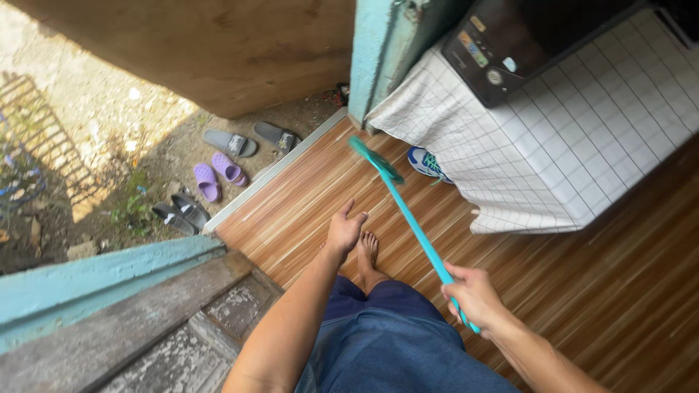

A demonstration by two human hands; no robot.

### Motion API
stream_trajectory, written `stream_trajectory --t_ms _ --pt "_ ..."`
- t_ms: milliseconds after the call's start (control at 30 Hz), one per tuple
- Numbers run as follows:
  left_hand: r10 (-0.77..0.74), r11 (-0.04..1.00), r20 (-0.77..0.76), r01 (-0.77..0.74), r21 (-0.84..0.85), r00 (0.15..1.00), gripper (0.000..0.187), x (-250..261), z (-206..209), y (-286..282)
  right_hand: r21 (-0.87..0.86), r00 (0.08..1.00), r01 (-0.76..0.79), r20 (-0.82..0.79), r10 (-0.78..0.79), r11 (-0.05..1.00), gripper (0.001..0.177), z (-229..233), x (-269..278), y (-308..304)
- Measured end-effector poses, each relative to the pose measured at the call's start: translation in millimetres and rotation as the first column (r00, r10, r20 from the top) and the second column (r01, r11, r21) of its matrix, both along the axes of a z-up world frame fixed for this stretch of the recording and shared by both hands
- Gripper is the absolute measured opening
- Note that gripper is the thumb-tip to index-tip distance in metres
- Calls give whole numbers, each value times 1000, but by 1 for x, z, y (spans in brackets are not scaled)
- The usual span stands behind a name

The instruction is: The person sweeps debris across a wood-patterned floor using a blue hand broom, then applies a strip of blue tape to the base of a wall.

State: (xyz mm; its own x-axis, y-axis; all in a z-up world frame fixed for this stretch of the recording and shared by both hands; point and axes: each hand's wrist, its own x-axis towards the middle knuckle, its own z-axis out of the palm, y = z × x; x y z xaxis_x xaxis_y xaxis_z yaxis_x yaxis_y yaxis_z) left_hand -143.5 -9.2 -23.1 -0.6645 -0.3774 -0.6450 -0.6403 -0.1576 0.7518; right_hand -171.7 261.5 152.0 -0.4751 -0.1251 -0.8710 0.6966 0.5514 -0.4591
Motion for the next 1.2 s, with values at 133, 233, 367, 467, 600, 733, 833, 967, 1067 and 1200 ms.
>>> stream_trajectory --t_ms 133,233,367,467,600,733,833,967,1067,1200 --pt "-108 984 180 80 156 978 77 -11 13 6 113 991 122 45 -128 986 71 -5 27 44" --pt "-221 975 17 221 -7 975 75 -24 -1 9 160 977 212 -44 -208 964 73 -29 26 53" --pt "-300 953 1 300 -37 954 74 -23 -9 6 236 967 240 -142 -211 942 68 -70 16 40" --pt "-363 931 45 364 -35 931 74 -22 -11 2 239 946 296 -206 -250 925 67 -85 14 24" --pt "-388 919 41 389 -55 921 73 -17 -22 9 263 945 306 -201 -258 915 67 -79 14 17" --pt "-416 908 -58 411 -83 907 74 -14 -27 0 268 950 306 -152 -274 914 66 -58 46 19" --pt "-407 913 64 408 -17 911 77 -14 -22 -6 348 972 232 -110 -206 908 65 -56 65 19" --pt "-408 911 37 409 -52 912 75 -14 -20 -5 310 972 213 -162 -169 926 62 -92 54 11" --pt "-423 902 39 425 -77 905 75 -14 -16 -9 384 949 158 -313 -33 910 57 -124 26 2" --pt "-426 902 98 430 -29 899 77 -13 0 -17 370 964 188 -247 -99 910 63 -143 -8 -8"
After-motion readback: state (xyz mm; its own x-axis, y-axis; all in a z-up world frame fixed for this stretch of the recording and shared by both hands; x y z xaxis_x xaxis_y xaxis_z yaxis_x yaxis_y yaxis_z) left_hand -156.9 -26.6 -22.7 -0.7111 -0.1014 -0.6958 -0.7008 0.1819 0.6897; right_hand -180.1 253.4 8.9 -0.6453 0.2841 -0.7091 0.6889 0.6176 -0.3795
